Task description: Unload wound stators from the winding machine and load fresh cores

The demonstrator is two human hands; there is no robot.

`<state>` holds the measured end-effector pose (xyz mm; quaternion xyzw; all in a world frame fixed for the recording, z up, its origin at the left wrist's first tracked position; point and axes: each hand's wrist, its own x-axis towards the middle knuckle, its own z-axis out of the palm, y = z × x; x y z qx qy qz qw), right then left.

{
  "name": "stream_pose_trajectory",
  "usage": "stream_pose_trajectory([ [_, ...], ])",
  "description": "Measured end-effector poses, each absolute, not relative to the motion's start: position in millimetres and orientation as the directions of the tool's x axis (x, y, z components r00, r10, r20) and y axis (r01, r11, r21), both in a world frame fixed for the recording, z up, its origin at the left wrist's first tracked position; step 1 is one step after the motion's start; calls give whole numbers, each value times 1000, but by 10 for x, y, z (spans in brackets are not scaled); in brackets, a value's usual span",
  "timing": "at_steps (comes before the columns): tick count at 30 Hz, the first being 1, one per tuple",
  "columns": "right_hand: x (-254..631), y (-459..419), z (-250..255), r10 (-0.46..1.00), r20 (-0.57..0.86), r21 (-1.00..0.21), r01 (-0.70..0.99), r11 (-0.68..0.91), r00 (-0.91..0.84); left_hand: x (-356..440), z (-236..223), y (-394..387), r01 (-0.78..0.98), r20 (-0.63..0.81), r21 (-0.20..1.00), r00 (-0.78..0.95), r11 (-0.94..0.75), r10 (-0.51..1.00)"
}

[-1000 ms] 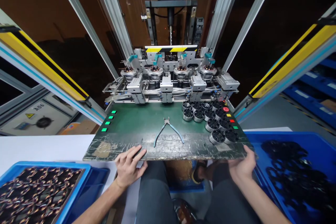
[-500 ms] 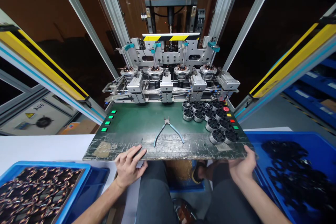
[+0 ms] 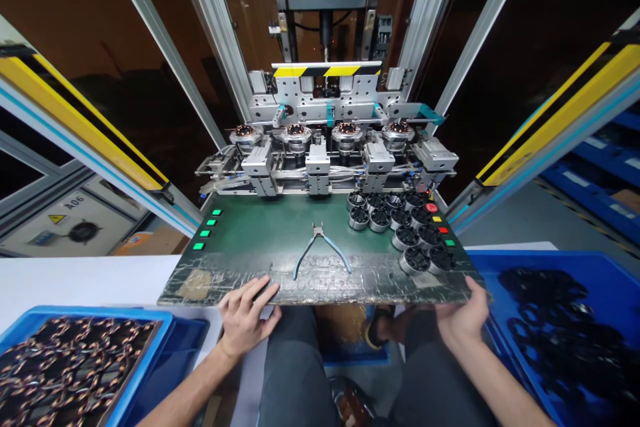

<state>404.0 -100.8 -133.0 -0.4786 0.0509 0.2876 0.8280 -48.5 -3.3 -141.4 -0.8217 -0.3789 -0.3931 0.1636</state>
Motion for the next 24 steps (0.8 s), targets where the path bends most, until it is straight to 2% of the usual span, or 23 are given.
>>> stream_pose_trajectory([
  [24,4042,-1009,-1345,443,-349,-763,-525,378,826,-516,-1419,-23,754,766,20,410,-657,494],
])
